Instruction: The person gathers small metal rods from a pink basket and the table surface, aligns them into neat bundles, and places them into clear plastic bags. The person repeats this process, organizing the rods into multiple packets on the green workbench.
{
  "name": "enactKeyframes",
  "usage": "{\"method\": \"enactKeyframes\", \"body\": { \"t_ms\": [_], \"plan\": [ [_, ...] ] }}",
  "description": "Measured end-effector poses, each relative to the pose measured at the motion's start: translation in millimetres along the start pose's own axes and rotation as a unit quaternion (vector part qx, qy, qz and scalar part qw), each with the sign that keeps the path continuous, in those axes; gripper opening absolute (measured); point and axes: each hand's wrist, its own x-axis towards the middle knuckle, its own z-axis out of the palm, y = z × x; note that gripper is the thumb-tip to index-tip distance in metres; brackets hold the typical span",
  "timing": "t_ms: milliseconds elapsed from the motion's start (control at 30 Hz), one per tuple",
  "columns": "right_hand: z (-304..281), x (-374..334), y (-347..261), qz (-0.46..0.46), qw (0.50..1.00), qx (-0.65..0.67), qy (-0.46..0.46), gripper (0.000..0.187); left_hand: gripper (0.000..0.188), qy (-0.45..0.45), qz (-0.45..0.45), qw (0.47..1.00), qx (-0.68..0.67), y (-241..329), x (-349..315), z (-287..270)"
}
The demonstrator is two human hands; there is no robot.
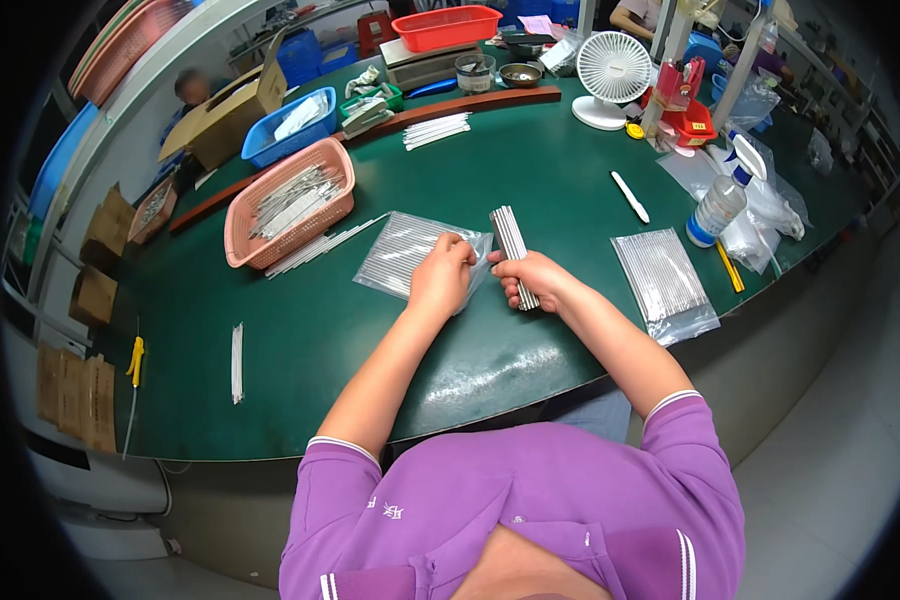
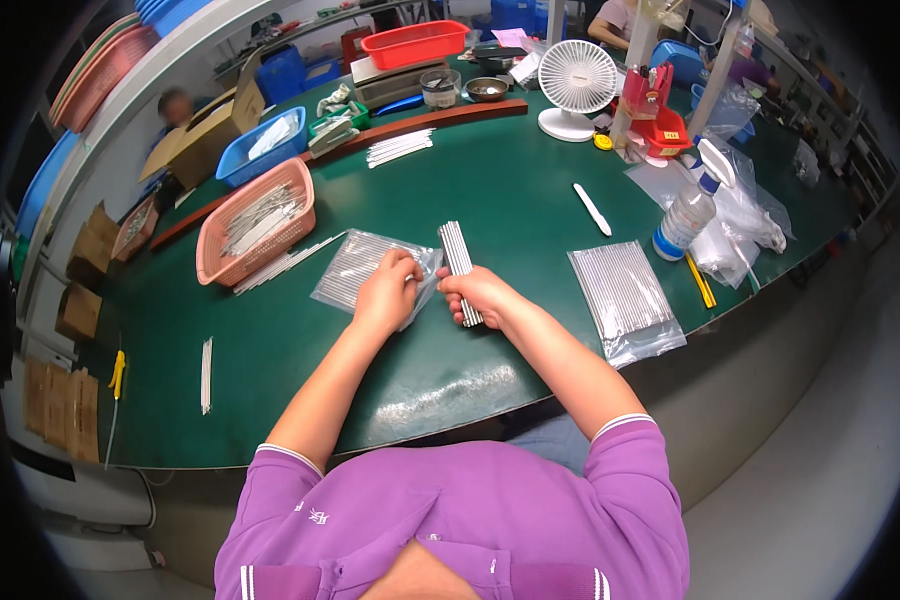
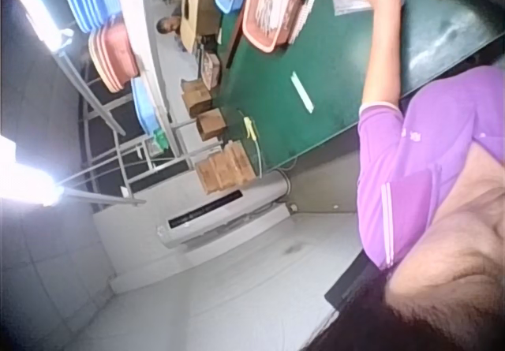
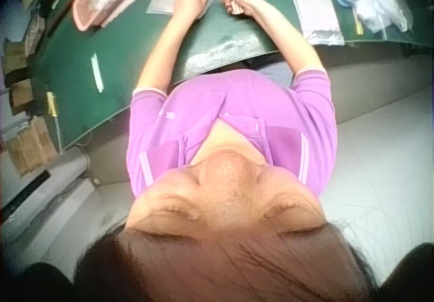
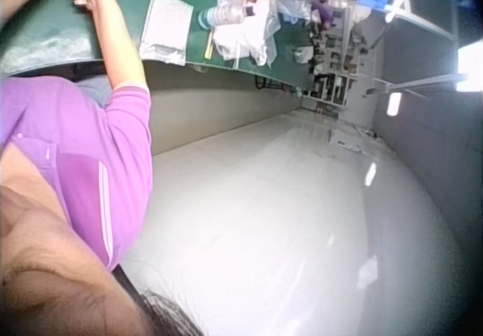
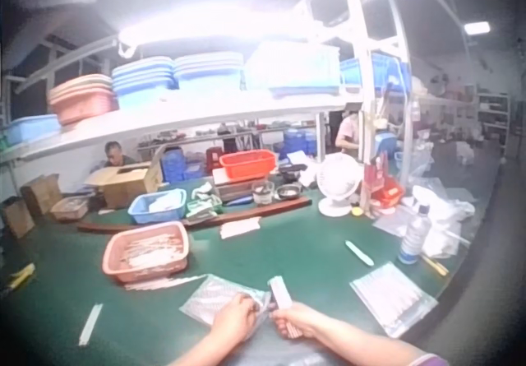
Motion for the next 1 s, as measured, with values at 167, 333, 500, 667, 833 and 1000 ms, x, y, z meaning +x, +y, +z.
{"method": "enactKeyframes", "body": {
  "t_ms": [167,333,500,667,833,1000],
  "plan": [
    [4,-4,2,-0.001,1.000,-0.010,0.001,0.036,0.016,-0.056,0.019,0.990,0.130,10,4,-1],
    [6,-8,3,-0.025,0.999,-0.022,-0.005,0.039,0.019,-0.065,-0.027,0.990,0.124,-13,25,8],
    [17,-18,-7,-0.029,0.996,-0.084,-0.011,0.045,0.022,-0.132,-0.120,0.983,-0.034,-19,26,-7],
    [22,-12,-7,-0.019,0.994,-0.109,0.002,0.046,0.025,-0.176,-0.159,0.967,-0.098,-24,31,-14],
    [20,-9,-4,-0.009,0.994,-0.111,0.007,0.047,0.018,-0.094,-0.056,0.994,-0.001,-29,28,-6],
    [21,-12,-6,-0.029,0.994,-0.106,-0.010,0.049,0.011,-0.067,-0.047,0.996,0.029,-6,12,-7]
  ]
}}
